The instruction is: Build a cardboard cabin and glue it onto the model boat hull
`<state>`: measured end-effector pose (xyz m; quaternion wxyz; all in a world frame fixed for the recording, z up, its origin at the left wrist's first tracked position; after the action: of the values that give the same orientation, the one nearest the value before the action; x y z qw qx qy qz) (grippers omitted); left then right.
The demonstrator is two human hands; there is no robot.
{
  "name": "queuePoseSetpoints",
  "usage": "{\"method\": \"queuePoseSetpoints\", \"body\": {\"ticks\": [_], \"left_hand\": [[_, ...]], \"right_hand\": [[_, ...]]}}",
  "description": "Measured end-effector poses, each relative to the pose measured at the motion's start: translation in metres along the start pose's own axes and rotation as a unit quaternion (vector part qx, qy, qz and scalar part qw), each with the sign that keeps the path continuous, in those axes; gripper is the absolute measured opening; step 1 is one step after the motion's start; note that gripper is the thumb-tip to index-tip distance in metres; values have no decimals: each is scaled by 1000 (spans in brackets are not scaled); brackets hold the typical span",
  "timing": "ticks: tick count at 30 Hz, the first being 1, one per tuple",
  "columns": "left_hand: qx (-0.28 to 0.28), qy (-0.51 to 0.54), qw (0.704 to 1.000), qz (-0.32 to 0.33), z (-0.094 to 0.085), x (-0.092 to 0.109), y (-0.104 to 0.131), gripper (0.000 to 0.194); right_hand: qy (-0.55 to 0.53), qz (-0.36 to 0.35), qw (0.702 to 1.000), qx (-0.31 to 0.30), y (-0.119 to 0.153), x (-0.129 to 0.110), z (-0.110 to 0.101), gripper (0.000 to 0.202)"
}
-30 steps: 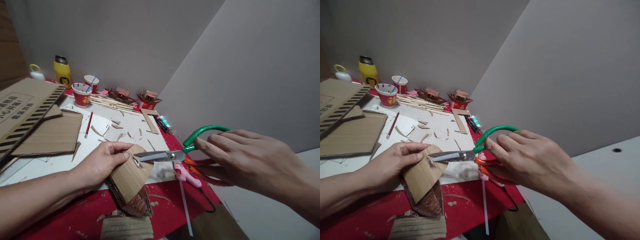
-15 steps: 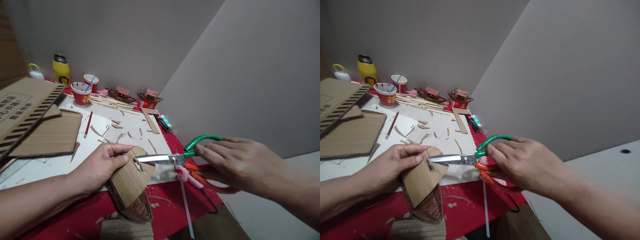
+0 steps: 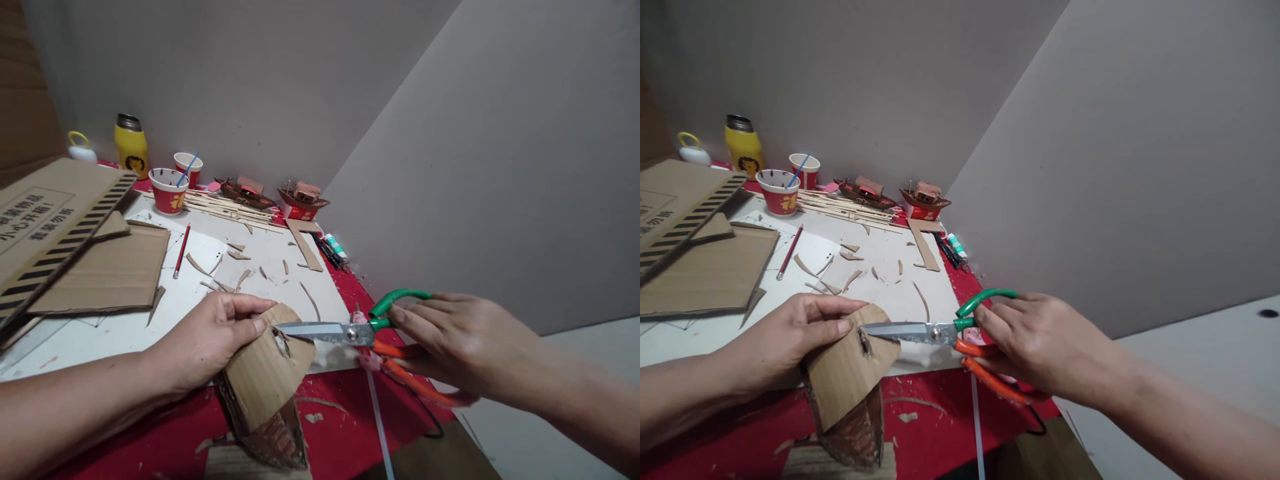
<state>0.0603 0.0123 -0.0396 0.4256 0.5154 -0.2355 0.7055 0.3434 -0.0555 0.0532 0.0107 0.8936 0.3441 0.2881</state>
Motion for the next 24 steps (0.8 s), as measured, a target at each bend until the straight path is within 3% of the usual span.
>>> {"method": "queuePoseSetpoints", "body": {"ticks": [4,10,18,24], "left_hand": [[-11,0,1000,3,-2,-1,0,36],[-33,5,999,-6,0,-2,0,38],[-40,8,999,-6,2,1,2,36],[-89,33,995,-5,2,-3,2,34]], "right_hand": [[-27,-38,999,-21,0,-2,1,29],[-10,7,1000,-24,0,-1,-6,31],[41,4,999,-16,-4,3,-17,28],[64,3,998,-14,-3,4,-21,31]]}}
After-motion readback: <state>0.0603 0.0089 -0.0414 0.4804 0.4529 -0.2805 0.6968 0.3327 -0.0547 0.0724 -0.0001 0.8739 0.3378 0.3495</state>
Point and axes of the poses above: each hand's wrist, its own y-axis away from the middle knuckle, its own z-axis out of the palm, x = y × z, the point moved 1 cm from there along -y, towards the middle knuckle, and after that the axes turned 15 degrees about -x, right-handed, at the moved point
